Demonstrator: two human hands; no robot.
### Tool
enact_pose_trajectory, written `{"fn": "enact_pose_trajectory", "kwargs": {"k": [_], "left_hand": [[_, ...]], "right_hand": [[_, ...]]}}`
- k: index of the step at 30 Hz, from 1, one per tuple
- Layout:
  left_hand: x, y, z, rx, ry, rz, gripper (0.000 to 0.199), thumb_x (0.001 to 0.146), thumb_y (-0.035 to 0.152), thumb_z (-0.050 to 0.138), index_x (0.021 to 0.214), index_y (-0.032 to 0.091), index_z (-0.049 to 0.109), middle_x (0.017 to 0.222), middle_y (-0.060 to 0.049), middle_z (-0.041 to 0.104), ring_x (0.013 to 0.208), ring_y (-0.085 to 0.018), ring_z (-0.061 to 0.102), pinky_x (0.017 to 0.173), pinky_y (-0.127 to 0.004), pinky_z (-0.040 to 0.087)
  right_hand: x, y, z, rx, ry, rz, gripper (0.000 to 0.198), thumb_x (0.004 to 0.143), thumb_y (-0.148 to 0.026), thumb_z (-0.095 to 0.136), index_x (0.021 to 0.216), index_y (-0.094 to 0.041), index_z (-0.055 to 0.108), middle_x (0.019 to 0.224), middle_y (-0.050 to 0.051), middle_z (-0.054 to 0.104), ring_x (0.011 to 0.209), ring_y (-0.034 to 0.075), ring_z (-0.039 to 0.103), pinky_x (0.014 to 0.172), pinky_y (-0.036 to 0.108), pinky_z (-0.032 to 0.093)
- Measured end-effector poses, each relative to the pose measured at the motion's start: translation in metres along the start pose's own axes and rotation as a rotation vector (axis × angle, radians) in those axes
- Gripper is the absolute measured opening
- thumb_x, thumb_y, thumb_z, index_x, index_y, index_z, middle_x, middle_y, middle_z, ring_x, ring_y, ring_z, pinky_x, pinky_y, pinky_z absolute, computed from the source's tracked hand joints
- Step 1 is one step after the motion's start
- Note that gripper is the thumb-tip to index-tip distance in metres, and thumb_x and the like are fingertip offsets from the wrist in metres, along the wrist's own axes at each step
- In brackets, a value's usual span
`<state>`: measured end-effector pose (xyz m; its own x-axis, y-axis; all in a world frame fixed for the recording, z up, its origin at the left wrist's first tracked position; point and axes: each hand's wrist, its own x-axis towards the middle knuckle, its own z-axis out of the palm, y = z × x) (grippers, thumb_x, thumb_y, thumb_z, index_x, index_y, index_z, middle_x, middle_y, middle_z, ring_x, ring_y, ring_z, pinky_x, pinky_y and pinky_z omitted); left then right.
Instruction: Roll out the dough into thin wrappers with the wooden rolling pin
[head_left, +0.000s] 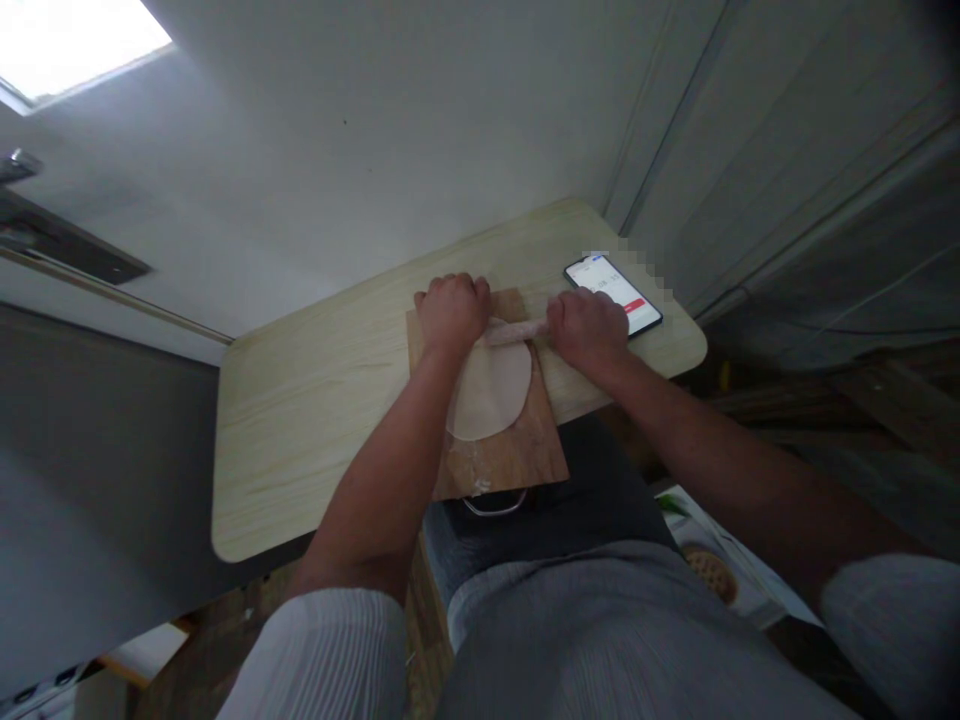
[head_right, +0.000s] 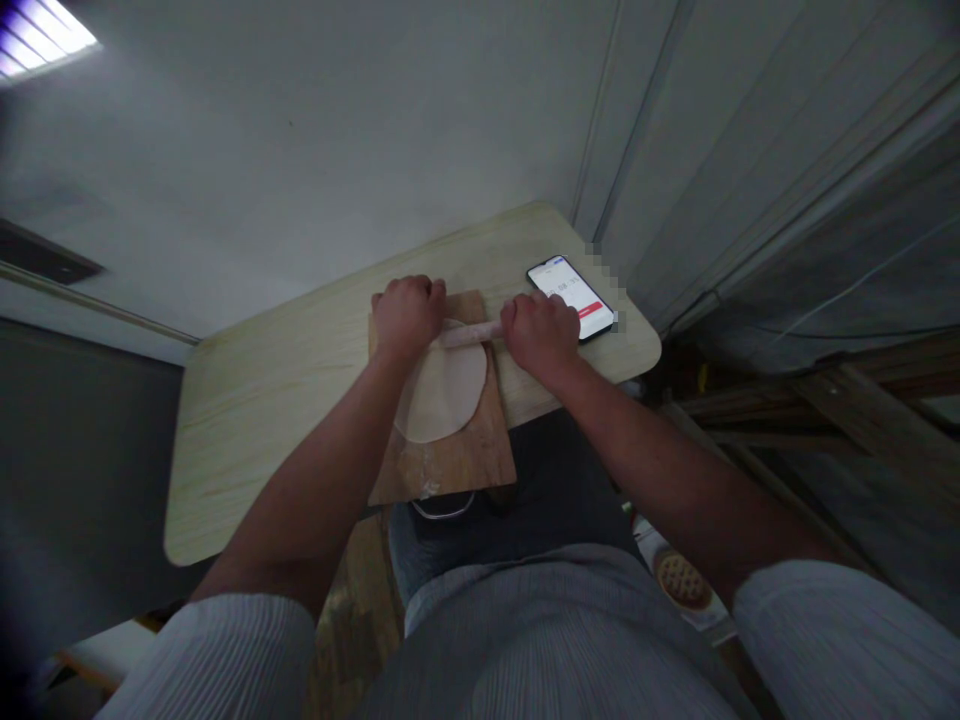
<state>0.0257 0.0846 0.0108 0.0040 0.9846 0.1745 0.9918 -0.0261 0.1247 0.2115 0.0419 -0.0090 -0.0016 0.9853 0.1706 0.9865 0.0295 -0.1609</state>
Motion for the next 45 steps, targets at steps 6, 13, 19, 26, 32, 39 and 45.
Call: {"fn": "enact_pose_trajectory", "kwargs": {"k": [6, 13, 19, 26, 32, 39, 45], "left_hand": [[-0.012, 0.001, -0.004, 0.007, 0.003, 0.01, 0.043, 0.101, 0.037, 0.027, 0.11, 0.02, 0.065, 0.117, -0.016, 0.067, 0.114, -0.031, 0.057, 0.096, -0.046, 0.041], [-0.03, 0.004, -0.012, 0.001, 0.041, 0.034, 0.04, 0.101, 0.037, 0.029, 0.121, 0.022, 0.061, 0.127, -0.014, 0.062, 0.119, -0.03, 0.053, 0.097, -0.044, 0.041], [-0.051, 0.007, -0.018, 0.022, 0.03, 0.045, 0.044, 0.102, 0.044, 0.029, 0.125, 0.023, 0.059, 0.135, -0.013, 0.059, 0.125, -0.031, 0.051, 0.102, -0.046, 0.039], [-0.073, 0.006, -0.015, 0.007, 0.055, 0.058, 0.051, 0.1, 0.051, 0.032, 0.14, 0.025, 0.051, 0.154, -0.01, 0.047, 0.137, -0.032, 0.043, 0.109, -0.05, 0.036], [-0.092, 0.008, -0.013, -0.018, 0.08, 0.061, 0.052, 0.1, 0.048, 0.032, 0.145, 0.024, 0.046, 0.158, -0.01, 0.042, 0.142, -0.032, 0.04, 0.112, -0.051, 0.033], [-0.113, 0.008, -0.013, 0.0, 0.096, 0.073, 0.053, 0.101, 0.049, 0.033, 0.143, 0.022, 0.05, 0.155, -0.01, 0.048, 0.142, -0.032, 0.04, 0.113, -0.05, 0.033], [-0.141, 0.005, -0.016, 0.018, 0.083, 0.1, 0.054, 0.102, 0.049, 0.03, 0.143, 0.021, 0.052, 0.154, -0.009, 0.05, 0.143, -0.031, 0.039, 0.115, -0.049, 0.034]], "right_hand": [[-0.012, 0.0, -0.003, -0.006, 0.006, -0.018, 0.053, 0.104, -0.036, 0.024, 0.097, -0.012, 0.071, 0.102, 0.017, 0.069, 0.093, 0.029, 0.055, 0.072, 0.039, 0.034], [-0.031, 0.006, 0.003, 0.034, 0.127, -0.088, 0.053, 0.104, -0.041, 0.027, 0.093, -0.013, 0.07, 0.098, 0.017, 0.066, 0.093, 0.03, 0.052, 0.074, 0.041, 0.034], [-0.054, 0.01, 0.008, 0.132, 0.224, -0.122, 0.04, 0.102, -0.041, 0.035, 0.1, -0.017, 0.068, 0.107, 0.015, 0.064, 0.101, 0.031, 0.05, 0.081, 0.041, 0.035], [-0.076, 0.013, 0.008, 0.218, 0.244, -0.17, 0.037, 0.102, -0.039, 0.039, 0.117, -0.015, 0.064, 0.119, 0.015, 0.065, 0.112, 0.03, 0.05, 0.096, 0.043, 0.033], [-0.091, 0.016, 0.005, 0.218, 0.244, -0.216, 0.038, 0.101, -0.038, 0.041, 0.124, -0.015, 0.061, 0.125, 0.016, 0.065, 0.116, 0.031, 0.05, 0.099, 0.045, 0.033], [-0.112, 0.018, 0.003, 0.229, 0.249, -0.222, 0.044, 0.101, -0.04, 0.042, 0.133, -0.014, 0.057, 0.133, 0.017, 0.062, 0.123, 0.033, 0.049, 0.103, 0.048, 0.033], [-0.135, 0.019, 0.001, 0.246, 0.236, -0.24, 0.045, 0.1, -0.037, 0.044, 0.138, -0.014, 0.054, 0.136, 0.017, 0.061, 0.126, 0.033, 0.049, 0.105, 0.049, 0.034]]}}
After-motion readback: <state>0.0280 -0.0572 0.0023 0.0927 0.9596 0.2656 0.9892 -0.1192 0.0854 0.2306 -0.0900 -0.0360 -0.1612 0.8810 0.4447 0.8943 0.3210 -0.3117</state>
